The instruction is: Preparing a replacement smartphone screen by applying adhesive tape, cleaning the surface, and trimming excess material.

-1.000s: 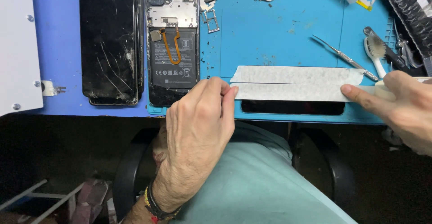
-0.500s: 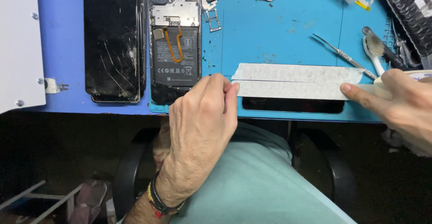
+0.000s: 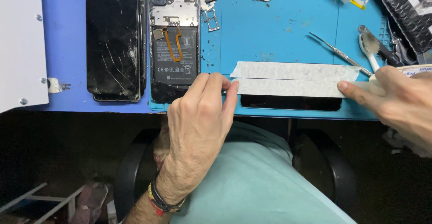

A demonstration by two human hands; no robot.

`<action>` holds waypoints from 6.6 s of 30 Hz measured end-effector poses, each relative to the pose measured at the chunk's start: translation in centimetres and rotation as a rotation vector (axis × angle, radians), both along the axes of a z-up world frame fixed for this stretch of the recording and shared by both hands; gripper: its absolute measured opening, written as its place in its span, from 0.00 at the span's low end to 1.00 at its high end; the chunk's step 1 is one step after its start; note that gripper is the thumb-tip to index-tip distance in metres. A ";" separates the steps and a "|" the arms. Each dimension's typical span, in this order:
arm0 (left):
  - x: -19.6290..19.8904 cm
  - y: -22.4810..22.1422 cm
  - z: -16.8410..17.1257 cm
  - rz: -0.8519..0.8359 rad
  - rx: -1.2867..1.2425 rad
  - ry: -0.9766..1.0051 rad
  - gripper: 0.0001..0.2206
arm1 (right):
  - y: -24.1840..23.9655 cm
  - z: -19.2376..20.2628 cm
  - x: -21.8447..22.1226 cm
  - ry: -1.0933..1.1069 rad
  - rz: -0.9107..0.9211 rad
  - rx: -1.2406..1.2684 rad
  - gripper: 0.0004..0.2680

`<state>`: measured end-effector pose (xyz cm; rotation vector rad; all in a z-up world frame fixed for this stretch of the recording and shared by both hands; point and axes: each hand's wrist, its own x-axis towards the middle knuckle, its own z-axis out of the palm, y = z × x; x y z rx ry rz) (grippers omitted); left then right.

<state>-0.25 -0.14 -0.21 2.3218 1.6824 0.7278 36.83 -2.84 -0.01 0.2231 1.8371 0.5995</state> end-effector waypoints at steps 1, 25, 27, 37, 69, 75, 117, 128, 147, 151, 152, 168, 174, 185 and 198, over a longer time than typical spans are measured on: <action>-0.1 -0.1 0.0 -0.006 0.035 0.007 0.10 | -0.2 -0.4 0.4 0.021 0.010 0.052 0.30; 0.5 -2.7 -1.0 -0.371 0.255 0.346 0.47 | -0.6 1.6 -2.9 0.444 -0.485 0.325 0.27; 1.5 -2.7 -0.8 -0.377 0.252 0.357 0.49 | -0.6 2.5 -3.7 0.472 -0.524 0.341 0.25; 9.4 -3.0 -0.4 -0.585 0.255 0.250 0.53 | 0.1 4.6 -5.6 0.630 -0.590 0.168 0.05; 1.5 -2.5 0.4 -0.339 0.259 0.408 0.45 | 0.2 5.3 -7.0 0.651 -0.610 0.113 0.06; 1.0 -2.8 0.2 -0.315 0.235 0.410 0.48 | 0.1 5.8 -6.9 0.615 -0.610 0.112 0.08; 13.2 -4.6 -0.7 -0.338 0.307 0.491 0.59 | 1.3 6.8 -9.2 0.431 -0.915 0.425 0.10; 11.8 -2.4 0.4 -0.463 0.282 -0.046 0.27 | 0.3 5.7 -7.3 0.456 -0.998 0.483 0.07; 13.5 2.3 -1.9 -0.536 0.036 -0.298 0.02 | -0.8 5.6 -8.3 0.507 -1.028 0.573 0.09; 13.6 2.2 -2.1 -0.527 0.035 -0.332 0.01 | -1.4 5.5 -9.0 0.538 -1.010 0.617 0.08; 13.5 2.3 -2.1 -0.522 0.041 -0.336 0.02 | -1.4 5.5 -9.2 0.542 -1.006 0.628 0.10; 15.0 1.1 -2.8 -0.396 0.238 -0.157 0.10 | -5.4 1.9 -8.0 0.541 -0.614 0.768 0.05; 14.8 1.4 -2.8 -0.421 0.217 -0.138 0.10 | -8.5 2.8 -8.0 0.607 -0.690 0.743 0.09; 14.6 1.0 -2.7 -0.384 0.174 -0.054 0.37 | -11.9 4.9 -8.8 1.378 -1.640 0.540 0.07; 5.0 -2.2 4.7 -0.602 -0.579 -0.616 0.15 | -10.3 5.6 -9.6 1.279 -1.406 0.290 0.23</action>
